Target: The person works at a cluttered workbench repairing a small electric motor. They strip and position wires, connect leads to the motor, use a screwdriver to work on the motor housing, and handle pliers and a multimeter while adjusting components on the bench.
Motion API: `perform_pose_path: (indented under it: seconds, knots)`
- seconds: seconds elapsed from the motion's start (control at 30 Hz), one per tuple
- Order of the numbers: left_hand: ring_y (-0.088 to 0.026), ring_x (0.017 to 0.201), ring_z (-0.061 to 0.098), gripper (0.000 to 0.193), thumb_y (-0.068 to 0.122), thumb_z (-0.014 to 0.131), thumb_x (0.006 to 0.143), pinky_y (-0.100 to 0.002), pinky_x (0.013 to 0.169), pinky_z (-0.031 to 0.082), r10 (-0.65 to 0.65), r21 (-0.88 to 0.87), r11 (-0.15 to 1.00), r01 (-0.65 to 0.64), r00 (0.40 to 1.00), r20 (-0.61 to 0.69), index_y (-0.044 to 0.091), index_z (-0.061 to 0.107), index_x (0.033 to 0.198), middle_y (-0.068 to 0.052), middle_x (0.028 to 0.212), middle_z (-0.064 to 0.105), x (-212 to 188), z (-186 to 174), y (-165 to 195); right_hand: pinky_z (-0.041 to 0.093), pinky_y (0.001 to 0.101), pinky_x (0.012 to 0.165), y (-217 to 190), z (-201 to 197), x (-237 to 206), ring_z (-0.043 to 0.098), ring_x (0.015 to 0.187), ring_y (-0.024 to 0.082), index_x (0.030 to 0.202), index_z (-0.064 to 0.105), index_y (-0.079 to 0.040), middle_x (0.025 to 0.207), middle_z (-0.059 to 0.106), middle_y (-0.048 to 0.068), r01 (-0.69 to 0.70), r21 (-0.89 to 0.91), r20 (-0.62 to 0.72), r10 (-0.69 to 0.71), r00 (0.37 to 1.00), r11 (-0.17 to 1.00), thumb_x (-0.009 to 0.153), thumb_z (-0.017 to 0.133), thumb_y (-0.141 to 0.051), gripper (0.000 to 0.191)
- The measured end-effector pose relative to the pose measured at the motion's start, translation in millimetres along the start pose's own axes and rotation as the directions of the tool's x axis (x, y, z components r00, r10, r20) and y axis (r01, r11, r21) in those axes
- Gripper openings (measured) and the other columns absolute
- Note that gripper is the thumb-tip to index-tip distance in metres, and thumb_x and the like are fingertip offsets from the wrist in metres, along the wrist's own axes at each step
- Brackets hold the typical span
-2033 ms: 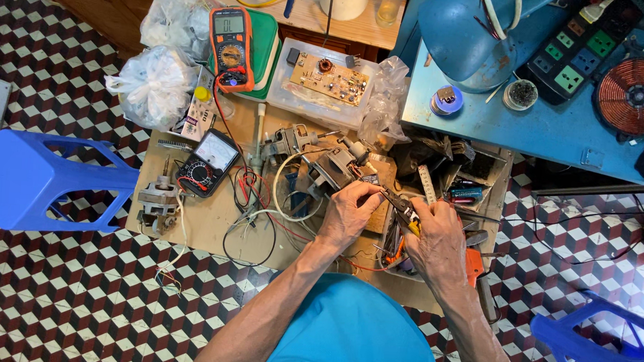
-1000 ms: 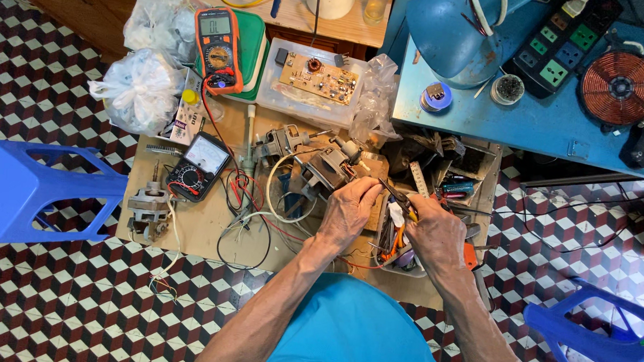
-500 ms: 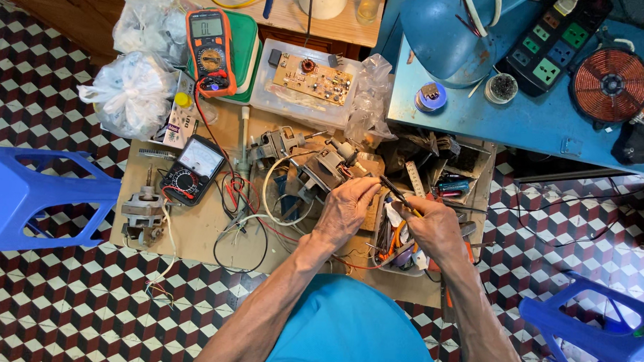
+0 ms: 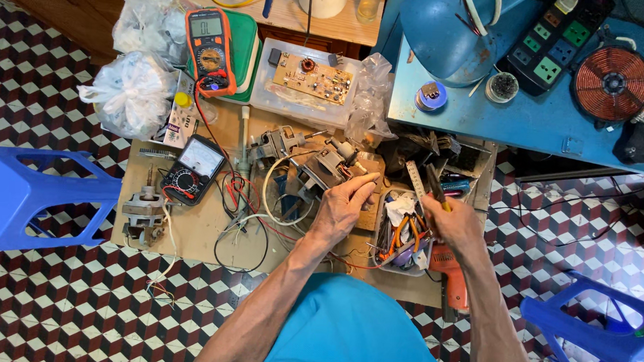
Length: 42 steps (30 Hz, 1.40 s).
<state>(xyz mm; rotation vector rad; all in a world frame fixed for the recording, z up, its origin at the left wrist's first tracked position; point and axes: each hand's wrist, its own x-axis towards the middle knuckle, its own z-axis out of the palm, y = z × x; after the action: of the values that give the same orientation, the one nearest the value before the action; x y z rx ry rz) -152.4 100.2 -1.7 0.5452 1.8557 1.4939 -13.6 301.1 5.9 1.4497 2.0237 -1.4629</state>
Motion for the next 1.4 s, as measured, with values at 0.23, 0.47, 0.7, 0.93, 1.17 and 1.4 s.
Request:
perform_pose_path:
  seconds: [0.23,0.47,0.7,0.93,1.17,1.4]
  knots:
    - [-0.011,0.084,0.071,0.04,0.028,0.056,0.103,-0.027,0.077,0.06,-0.04,-0.071,0.997,0.041,0.999,0.014,0.005,0.065,0.136,-0.006,0.092,0.076,-0.9,1.2,-4.8,0.052,0.0522,0.091,16.5,46.0,-22.3,0.067,0.104,0.038,0.126,0.065,-0.006,0.109,0.07,0.02,-0.096,-0.447,-0.181,0.015,0.983,0.889,0.089,0.069,-0.054,0.06]
    - [-0.009,0.082,0.07,0.038,0.025,0.058,0.102,-0.025,0.075,0.059,-0.013,-0.089,0.996,0.013,1.0,-0.004,0.006,0.067,0.133,-0.005,0.092,0.077,-2.2,1.3,-4.3,0.049,0.0492,0.098,37.8,63.1,-49.5,0.059,0.121,0.039,0.138,0.056,-0.002,0.129,0.062,0.024,0.143,-0.436,-0.228,-0.263,0.938,0.889,0.083,0.074,-0.046,0.072]
    - [-0.008,0.079,0.066,0.04,0.024,0.06,0.101,-0.026,0.073,0.058,-0.041,-0.126,0.991,0.037,0.999,-0.03,0.011,0.065,0.139,-0.004,0.091,0.075,-2.2,1.5,-1.8,0.051,0.0449,0.097,90.0,34.1,-61.2,0.064,0.117,0.032,0.143,0.053,-0.003,0.133,0.061,0.021,0.08,-0.177,-0.391,-0.144,0.909,0.981,0.093,0.067,-0.04,0.063]
    - [-0.015,0.084,0.071,0.047,0.021,0.062,0.101,-0.034,0.078,0.059,0.127,0.235,0.966,-0.108,0.99,-0.065,0.013,0.056,0.146,-0.01,0.097,0.074,-9.0,-3.5,8.7,0.051,0.0436,0.094,119.6,1.8,-69.0,0.069,0.106,0.029,0.144,0.054,-0.001,0.122,0.07,0.018,0.035,-0.048,-0.525,-0.055,0.849,0.998,0.1,0.061,-0.029,0.053]
    - [-0.018,0.088,0.075,0.035,0.02,0.057,0.108,-0.029,0.074,0.062,0.421,0.358,0.865,-0.352,0.897,-0.136,0.014,0.06,0.142,-0.01,0.115,0.076,-19.6,-24.8,30.9,0.055,0.0475,0.086,121.8,4.6,-70.5,0.066,0.103,0.039,0.119,0.077,0.002,0.121,0.076,0.022,-0.047,0.051,-0.498,0.066,0.865,0.998,0.111,0.057,-0.03,0.038]
    - [-0.011,0.07,0.068,0.032,0.028,0.055,0.114,-0.024,0.064,0.057,0.099,-0.055,0.986,-0.155,0.826,-0.555,0.001,0.071,0.117,-0.008,0.086,0.075,-75.3,-93.6,37.5,0.058,0.0235,0.073,111.3,9.9,-56.3,0.07,0.088,0.014,0.128,0.062,0.001,0.114,0.069,0.015,0.366,0.087,-0.475,-0.285,0.833,0.926,0.102,0.056,-0.016,0.032]
